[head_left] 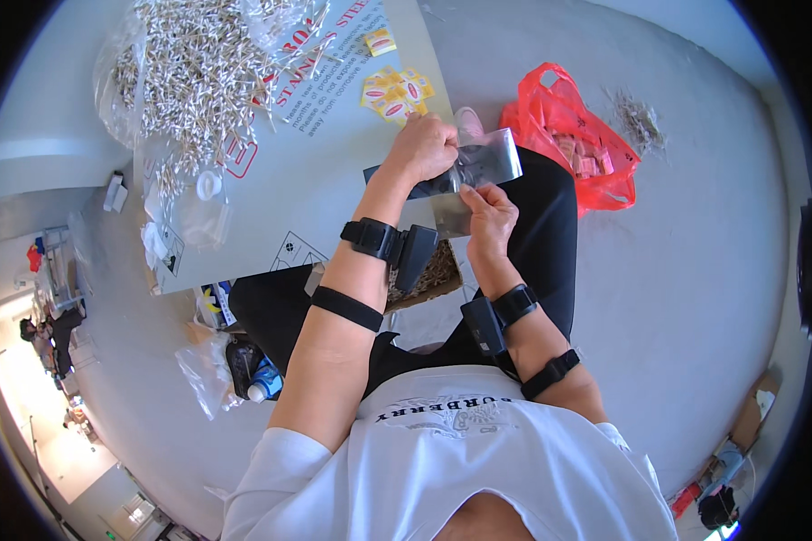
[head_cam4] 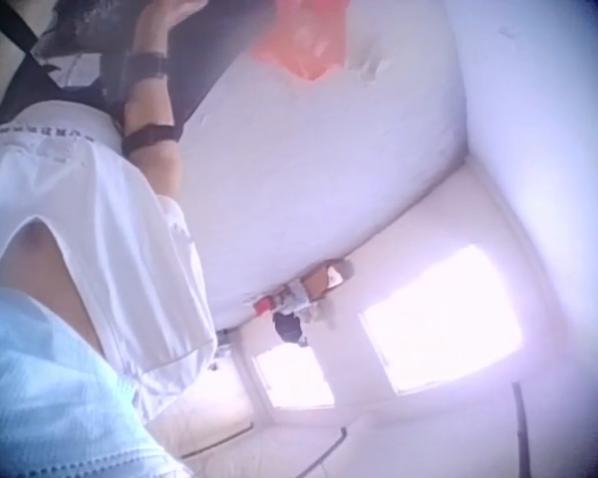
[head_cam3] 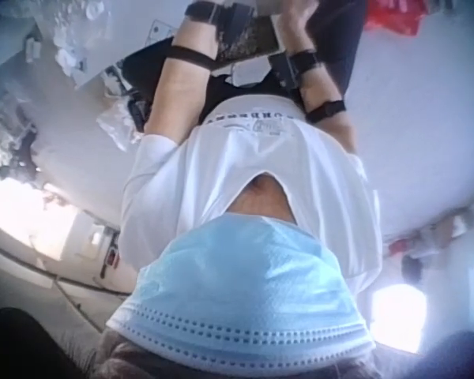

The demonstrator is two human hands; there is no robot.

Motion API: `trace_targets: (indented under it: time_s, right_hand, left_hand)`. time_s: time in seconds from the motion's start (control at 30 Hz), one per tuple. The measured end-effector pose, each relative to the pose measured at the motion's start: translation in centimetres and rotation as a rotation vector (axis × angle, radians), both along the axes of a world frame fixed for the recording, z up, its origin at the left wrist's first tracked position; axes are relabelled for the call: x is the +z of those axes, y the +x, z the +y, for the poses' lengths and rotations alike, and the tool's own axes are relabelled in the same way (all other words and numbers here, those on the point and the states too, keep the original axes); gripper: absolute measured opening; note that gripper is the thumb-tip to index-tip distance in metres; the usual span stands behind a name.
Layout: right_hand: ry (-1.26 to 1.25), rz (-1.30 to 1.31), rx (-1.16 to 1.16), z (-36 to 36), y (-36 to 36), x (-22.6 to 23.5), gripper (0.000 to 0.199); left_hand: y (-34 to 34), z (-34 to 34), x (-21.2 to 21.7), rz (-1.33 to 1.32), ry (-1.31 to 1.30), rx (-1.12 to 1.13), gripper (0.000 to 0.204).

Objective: Packaging cotton swabs into small plastic bags and sorting them on a table.

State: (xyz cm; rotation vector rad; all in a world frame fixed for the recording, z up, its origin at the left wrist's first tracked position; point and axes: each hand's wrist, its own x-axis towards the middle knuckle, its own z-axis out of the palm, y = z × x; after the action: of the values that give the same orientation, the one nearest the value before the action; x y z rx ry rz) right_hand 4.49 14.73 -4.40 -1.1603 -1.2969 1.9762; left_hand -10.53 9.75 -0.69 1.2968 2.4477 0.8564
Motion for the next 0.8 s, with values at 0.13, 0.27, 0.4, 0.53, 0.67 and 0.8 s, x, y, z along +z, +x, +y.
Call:
trace_targets:
  time_s: [0.13,0.27,0.4,0.53,0.67,0.8]
  right_hand:
    - [0.252,-0.143,0.030,-0.6,-0.6,-0.9,0.019]
    - [0.312,-0.182,0.058,-1.1,-1.0,-0.5,0.016]
    - [0.225,-0.226,0.055,-1.1,-1.6,-0.7,0.015]
    - [0.258,-0.211,0.053,-1.0,-2.0,-0.5,0.018]
    - [0.307,-0.227,0.129,-0.5,-1.8,-1.5,0.019]
    - [0.432,-0.321,0.258,-0.4,0.1,0.4,0.023]
  left_hand:
    - [0.0,0.0,1.2,0.104,-0.219,0.021,0.014]
    - [1.0,1.5,2.8,0.192,-0.489,0.032,0.017]
    - [1.1,0.7,2.4,0.095,-0.341,0.031,0.012]
    - [1.1,-1.8,0.4,-0.008,0.089,0.057,0.006]
    - [2.0,-1.2,0.1,0.251,0.102,0.084,0.007]
    - [2.7,-2.4,0.2,0.163,0.172,0.194,0.016]
